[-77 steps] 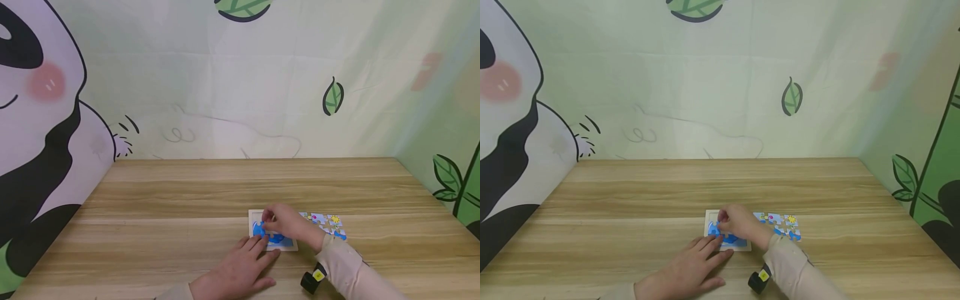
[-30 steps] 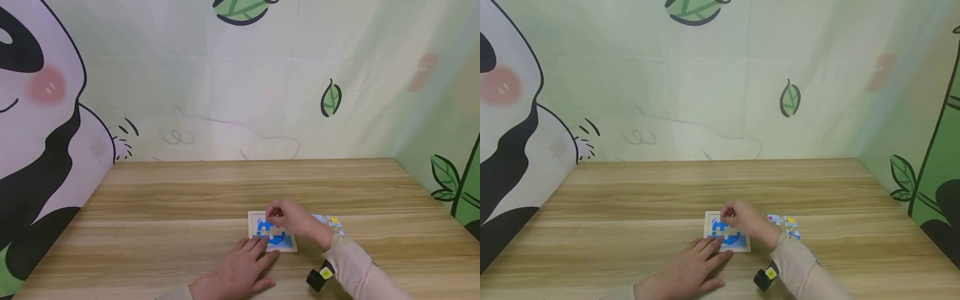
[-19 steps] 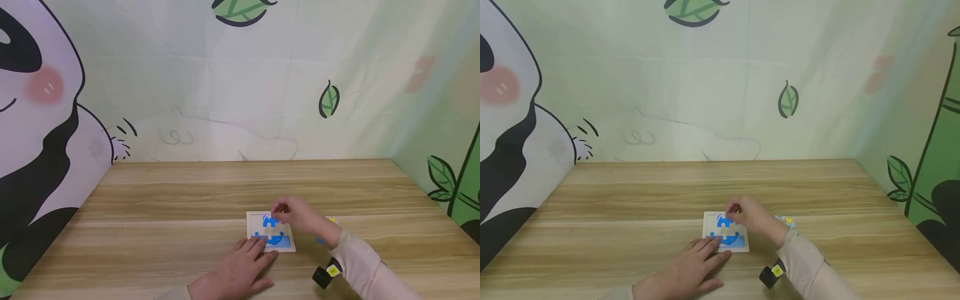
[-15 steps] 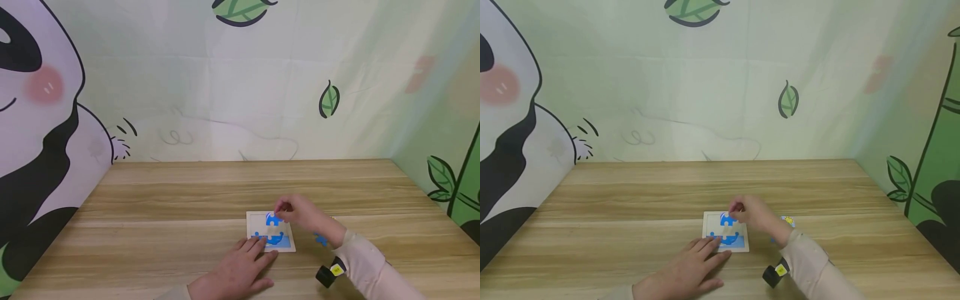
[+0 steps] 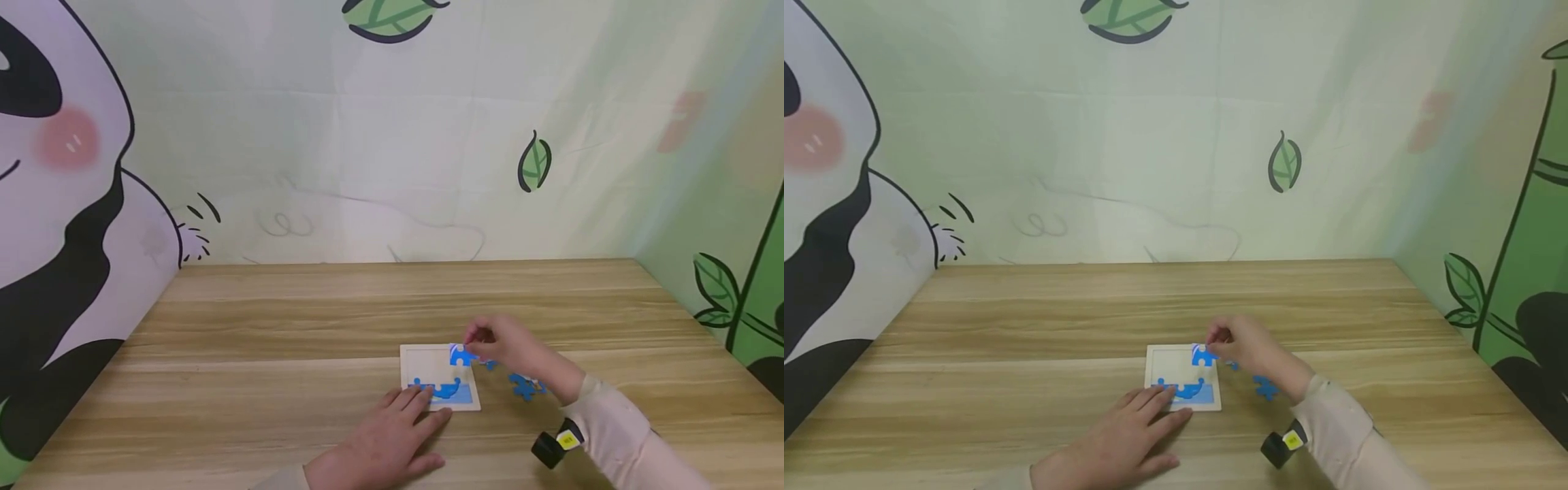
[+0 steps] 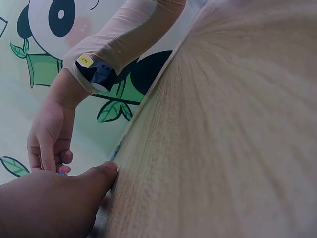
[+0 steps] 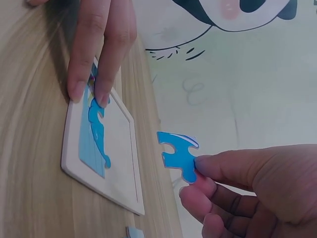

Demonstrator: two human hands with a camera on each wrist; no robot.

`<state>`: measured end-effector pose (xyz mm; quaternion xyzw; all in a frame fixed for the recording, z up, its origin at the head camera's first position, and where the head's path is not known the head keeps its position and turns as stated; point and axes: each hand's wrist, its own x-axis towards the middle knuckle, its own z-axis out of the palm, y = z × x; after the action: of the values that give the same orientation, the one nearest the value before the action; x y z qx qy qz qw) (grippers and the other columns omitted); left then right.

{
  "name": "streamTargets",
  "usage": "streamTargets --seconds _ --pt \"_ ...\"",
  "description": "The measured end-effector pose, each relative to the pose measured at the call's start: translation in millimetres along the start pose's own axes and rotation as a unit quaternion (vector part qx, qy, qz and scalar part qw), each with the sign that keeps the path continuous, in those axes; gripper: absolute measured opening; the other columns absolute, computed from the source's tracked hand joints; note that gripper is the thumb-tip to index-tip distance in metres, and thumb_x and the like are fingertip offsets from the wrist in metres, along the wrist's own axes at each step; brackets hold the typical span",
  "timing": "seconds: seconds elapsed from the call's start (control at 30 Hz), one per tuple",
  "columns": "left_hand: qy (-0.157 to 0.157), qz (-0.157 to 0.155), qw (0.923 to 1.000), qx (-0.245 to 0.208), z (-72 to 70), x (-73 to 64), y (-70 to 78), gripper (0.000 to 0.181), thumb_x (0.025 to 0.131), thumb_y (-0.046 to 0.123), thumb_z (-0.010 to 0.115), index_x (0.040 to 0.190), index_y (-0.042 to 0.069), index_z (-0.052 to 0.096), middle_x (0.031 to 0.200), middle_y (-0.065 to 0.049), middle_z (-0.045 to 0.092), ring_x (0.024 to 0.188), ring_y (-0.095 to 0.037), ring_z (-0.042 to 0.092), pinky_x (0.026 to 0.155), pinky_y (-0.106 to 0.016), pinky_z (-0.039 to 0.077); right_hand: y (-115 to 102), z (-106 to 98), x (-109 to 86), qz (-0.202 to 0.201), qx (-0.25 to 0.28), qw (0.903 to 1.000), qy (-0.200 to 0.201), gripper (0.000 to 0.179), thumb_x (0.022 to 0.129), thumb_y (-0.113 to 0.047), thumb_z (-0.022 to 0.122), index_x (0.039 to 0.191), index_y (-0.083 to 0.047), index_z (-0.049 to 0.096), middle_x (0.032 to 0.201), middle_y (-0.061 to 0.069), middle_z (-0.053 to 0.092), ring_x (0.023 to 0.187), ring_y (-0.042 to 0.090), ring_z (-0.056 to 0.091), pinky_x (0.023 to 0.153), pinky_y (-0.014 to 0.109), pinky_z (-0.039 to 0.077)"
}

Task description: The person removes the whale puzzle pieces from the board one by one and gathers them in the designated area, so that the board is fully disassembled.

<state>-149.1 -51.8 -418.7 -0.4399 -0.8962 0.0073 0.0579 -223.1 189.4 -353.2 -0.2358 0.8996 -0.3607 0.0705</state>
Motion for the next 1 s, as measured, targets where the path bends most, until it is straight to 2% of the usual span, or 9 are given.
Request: streamTargets --seconds 0.2,0.5,0.6,0.77,1.0 --pt "-0.003 -0.003 1.0 0.002 -0.4 0.3 0.2 0.059 0.098 0.058 0.033 0.146 0.024 0.041 0.149 -0.011 0.044 0.137 -0.028 0.042 0.109 -0.044 0.04 3.9 -3.1 -5.3 0.0 -0.017 0.9999 0.004 0.004 0.091 -0.005 0.061 0.091 -0.003 0.063 0.077 0.004 0.062 0.066 0.012 0.054 0.058 0.02 0.048" --pt "0.001 0.002 1.0 0.006 0.6 -0.4 -0.4 0.059 0.098 0.059 0.032 0.146 0.024 0.04 0.149 -0.011 0.044 0.137 -0.027 0.043 0.109 -0.043 0.041 9.3 -8.4 -11.1 0.006 -0.015 0.9999 0.004 0.004 0.091 -0.006 0.061 0.093 -0.003 0.063 0.078 0.006 0.063 0.067 0.019 0.058 0.057 0.02 0.048" --pt "-0.002 0.002 1.0 0.002 0.3 -0.4 -0.5 0.059 0.098 0.059 0.031 0.146 0.024 0.04 0.149 -0.011 0.044 0.137 -0.027 0.043 0.109 -0.043 0.041 12.0 -9.9 -13.1 0.004 -0.022 0.9997 0.007 0.004 0.091 -0.007 0.062 0.092 -0.004 0.063 0.076 0.006 0.062 0.065 0.016 0.056 0.056 0.02 0.046" --pt "0.011 0.005 0.9999 0.006 1.6 -0.6 -0.2 0.059 0.098 0.058 0.033 0.145 0.023 0.042 0.147 -0.012 0.046 0.135 -0.028 0.044 0.108 -0.043 0.041 17.2 -11.5 -16.7 -0.004 -0.024 0.9997 0.006 0.004 0.091 -0.007 0.062 0.09 -0.003 0.064 0.072 0.003 0.059 0.062 0.009 0.052 0.053 0.019 0.045" --pt "-0.004 -0.003 1.0 -0.002 -0.6 0.0 0.6 0.059 0.098 0.059 0.032 0.146 0.024 0.041 0.149 -0.011 0.043 0.137 -0.027 0.042 0.109 -0.044 0.04 22.7 -12.5 -21.7 -0.016 -0.015 0.9997 -0.004 0.004 0.09 -0.004 0.062 0.088 -0.001 0.064 0.068 0.003 0.059 0.058 0.007 0.051 0.051 0.019 0.043"
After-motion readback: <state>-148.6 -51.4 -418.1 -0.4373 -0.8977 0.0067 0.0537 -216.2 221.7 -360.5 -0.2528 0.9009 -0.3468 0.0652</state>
